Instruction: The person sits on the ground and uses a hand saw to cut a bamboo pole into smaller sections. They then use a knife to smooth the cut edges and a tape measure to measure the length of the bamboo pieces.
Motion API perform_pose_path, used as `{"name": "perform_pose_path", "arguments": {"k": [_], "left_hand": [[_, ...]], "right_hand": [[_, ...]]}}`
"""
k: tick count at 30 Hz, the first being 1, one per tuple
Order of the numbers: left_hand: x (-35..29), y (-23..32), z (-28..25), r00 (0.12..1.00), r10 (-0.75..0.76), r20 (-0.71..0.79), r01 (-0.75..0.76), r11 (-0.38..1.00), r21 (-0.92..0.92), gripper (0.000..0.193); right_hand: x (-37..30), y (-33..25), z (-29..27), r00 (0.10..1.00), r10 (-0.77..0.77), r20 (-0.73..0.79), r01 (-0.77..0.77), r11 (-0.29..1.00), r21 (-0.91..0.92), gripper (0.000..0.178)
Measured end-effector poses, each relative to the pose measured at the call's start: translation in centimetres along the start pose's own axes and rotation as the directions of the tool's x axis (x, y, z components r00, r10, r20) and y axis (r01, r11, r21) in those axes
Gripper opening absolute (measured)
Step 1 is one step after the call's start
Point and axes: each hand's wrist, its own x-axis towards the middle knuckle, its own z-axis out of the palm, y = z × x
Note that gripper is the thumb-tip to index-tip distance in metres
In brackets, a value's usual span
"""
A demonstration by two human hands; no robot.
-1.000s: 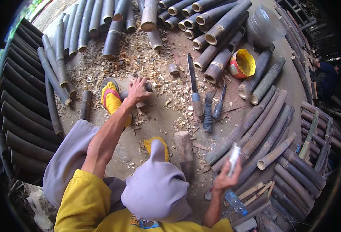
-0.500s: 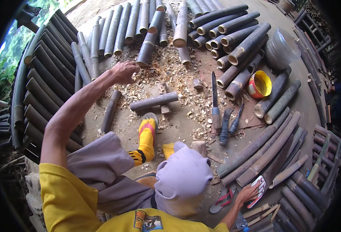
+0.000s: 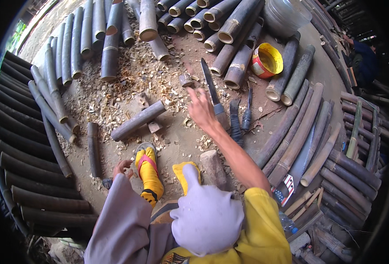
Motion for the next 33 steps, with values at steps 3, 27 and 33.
{"name": "perform_pose_path", "arguments": {"k": [3, 27, 33], "left_hand": [[-0.4, 0.8, 2.4, 0.996, -0.057, -0.075, 0.053, 0.997, -0.055, 0.037], [-2.8, -1.6, 3.5, 0.976, -0.189, -0.106, 0.178, 0.978, -0.106, 0.037], [-5.8, -8.9, 6.9, 0.895, -0.283, -0.345, 0.242, 0.957, -0.157, 0.041]], "right_hand": [[6.3, 1.7, 3.8, 0.995, -0.099, 0.005, 0.095, 0.944, -0.316, 0.044], [2.1, -11.3, -17.1, 0.839, -0.392, 0.377, 0.115, 0.805, 0.582, 0.034], [-3.2, -27.4, -15.5, 0.307, -0.930, 0.201, -0.141, 0.165, 0.976, 0.024]]}}
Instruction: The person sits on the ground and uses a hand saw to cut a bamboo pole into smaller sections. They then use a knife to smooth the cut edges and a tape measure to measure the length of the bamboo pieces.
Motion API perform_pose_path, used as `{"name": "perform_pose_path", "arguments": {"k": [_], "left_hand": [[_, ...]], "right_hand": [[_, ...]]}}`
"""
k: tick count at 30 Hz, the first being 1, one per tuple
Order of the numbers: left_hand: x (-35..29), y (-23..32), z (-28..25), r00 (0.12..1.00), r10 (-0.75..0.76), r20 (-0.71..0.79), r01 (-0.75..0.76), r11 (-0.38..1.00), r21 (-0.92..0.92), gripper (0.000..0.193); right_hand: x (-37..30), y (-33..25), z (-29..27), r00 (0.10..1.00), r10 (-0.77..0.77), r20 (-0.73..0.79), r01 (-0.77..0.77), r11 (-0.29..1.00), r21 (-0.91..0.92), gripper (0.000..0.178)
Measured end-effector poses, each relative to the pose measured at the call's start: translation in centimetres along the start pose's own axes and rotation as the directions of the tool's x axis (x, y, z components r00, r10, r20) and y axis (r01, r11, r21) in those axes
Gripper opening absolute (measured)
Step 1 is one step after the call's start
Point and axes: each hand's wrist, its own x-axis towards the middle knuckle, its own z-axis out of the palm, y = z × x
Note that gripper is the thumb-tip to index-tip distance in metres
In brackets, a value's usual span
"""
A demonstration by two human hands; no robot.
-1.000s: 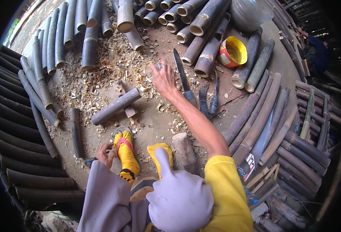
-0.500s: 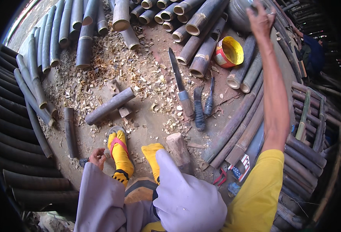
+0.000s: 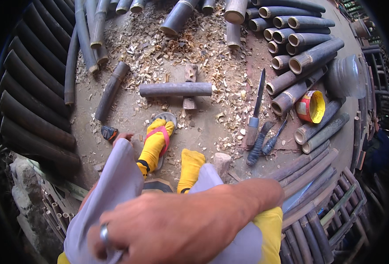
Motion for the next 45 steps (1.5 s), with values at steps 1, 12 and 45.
{"name": "perform_pose_path", "arguments": {"k": [1, 12, 45], "left_hand": [[-1.8, -0.2, -1.0, 0.983, -0.183, -0.031, 0.181, 0.982, -0.061, 0.040], [-15.9, -2.1, -14.9, 0.633, -0.249, -0.733, 0.555, 0.806, 0.205, 0.047], [-17.0, 6.4, -13.1, 0.893, -0.240, -0.380, 0.187, 0.967, -0.171, 0.092]], "right_hand": [[1.9, -1.4, 0.1, 0.996, 0.062, 0.057, -0.065, 0.996, 0.057, 0.020], [-9.2, 12.2, -2.8, 0.510, 0.214, -0.833, -0.617, 0.766, -0.181, 0.041], [-17.0, 26.5, -14.2, 0.099, 0.285, -0.953, -0.675, 0.723, 0.146, 0.056]]}}
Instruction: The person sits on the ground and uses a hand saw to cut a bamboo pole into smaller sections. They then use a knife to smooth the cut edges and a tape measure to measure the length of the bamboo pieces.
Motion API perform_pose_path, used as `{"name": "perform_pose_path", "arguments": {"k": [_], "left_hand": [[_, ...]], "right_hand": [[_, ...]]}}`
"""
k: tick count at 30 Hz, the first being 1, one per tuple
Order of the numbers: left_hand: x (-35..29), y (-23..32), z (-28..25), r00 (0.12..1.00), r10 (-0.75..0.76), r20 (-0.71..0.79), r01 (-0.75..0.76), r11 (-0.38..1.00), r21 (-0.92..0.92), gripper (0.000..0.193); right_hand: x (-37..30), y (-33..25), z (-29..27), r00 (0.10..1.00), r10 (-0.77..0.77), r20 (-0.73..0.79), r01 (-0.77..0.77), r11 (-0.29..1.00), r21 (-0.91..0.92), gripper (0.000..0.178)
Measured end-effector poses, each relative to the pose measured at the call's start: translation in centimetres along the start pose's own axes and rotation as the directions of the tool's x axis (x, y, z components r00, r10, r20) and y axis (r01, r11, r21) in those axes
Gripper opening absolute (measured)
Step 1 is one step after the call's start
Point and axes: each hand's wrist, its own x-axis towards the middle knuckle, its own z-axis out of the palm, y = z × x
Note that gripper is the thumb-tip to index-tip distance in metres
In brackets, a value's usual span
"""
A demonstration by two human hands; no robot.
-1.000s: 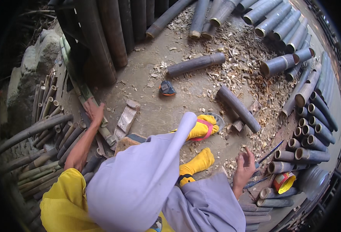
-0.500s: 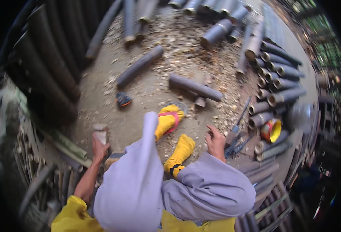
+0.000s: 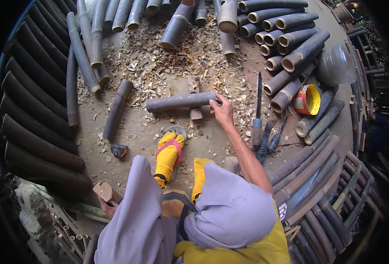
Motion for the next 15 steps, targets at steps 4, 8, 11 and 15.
{"name": "perform_pose_path", "arguments": {"k": [4, 8, 11, 15], "left_hand": [[6.7, 7.9, 3.5, 0.945, 0.218, 0.244, -0.211, 0.976, -0.051, 0.089], [11.3, 13.4, 10.6, 0.840, 0.363, 0.403, -0.425, 0.902, 0.074, 0.098], [13.8, 17.1, 16.6, 0.789, 0.340, 0.512, -0.443, 0.892, 0.090, 0.098], [15.2, 20.9, 24.3, 0.690, 0.357, 0.630, -0.547, 0.827, 0.130, 0.095]], "right_hand": [[-1.1, -7.7, 5.5, 0.912, -0.383, 0.144, 0.373, 0.923, 0.094, 0.063], [-0.6, -6.1, 5.3, 0.965, -0.242, 0.104, 0.264, 0.896, -0.357, 0.064], [-4.3, -2.4, 5.4, 0.983, -0.171, 0.066, 0.172, 0.742, -0.648, 0.068], [-6.0, 2.3, 5.8, 0.961, -0.274, -0.038, 0.211, 0.813, -0.543, 0.067]]}}
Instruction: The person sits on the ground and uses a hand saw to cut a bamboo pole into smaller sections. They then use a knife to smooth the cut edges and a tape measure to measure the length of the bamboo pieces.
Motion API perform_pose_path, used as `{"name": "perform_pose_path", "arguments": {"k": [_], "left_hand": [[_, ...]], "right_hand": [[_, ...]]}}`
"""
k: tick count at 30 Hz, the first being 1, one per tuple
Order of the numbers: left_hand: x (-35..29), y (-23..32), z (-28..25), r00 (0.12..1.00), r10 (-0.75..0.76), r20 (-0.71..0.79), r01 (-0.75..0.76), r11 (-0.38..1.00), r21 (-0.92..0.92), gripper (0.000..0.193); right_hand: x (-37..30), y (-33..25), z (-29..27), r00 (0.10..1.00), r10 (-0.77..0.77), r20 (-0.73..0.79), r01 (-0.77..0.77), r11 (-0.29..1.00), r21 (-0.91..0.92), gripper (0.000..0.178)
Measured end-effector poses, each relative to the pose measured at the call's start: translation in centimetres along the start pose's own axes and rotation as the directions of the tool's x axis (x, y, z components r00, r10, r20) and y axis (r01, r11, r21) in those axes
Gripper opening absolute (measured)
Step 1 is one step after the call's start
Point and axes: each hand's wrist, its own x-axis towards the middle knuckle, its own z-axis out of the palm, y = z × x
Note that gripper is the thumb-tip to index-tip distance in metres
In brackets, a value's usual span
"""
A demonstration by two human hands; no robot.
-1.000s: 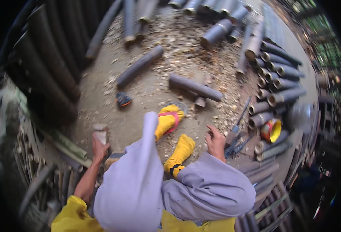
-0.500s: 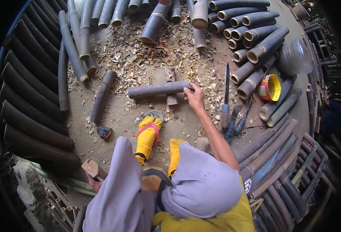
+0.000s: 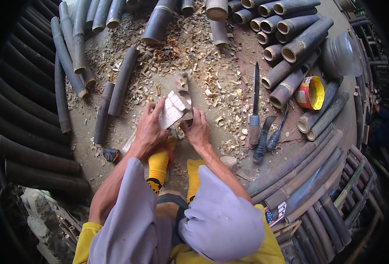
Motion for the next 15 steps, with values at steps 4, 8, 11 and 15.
{"name": "perform_pose_path", "arguments": {"k": [4, 8, 11, 15], "left_hand": [[3.1, 0.6, 2.7, 0.990, 0.139, 0.005, -0.137, 0.971, 0.193, 0.090], [2.8, 1.5, 5.8, 0.984, 0.173, 0.045, -0.178, 0.927, 0.329, 0.093], [2.8, 1.3, 5.9, 0.970, 0.244, 0.001, -0.233, 0.924, 0.303, 0.097], [2.6, 0.0, 3.2, 0.896, 0.315, -0.313, -0.261, 0.944, 0.203, 0.091]], "right_hand": [[-1.1, -0.2, -1.8, 0.997, 0.068, -0.046, -0.067, 0.998, 0.010, 0.056], [-2.5, 0.9, -2.5, 0.996, 0.057, -0.073, -0.056, 0.998, 0.016, 0.054], [-2.5, 1.8, -3.4, 0.998, 0.055, -0.012, -0.055, 0.997, 0.056, 0.050], [-3.5, 3.2, -8.0, 0.975, 0.176, -0.137, -0.168, 0.983, 0.069, 0.048]]}}
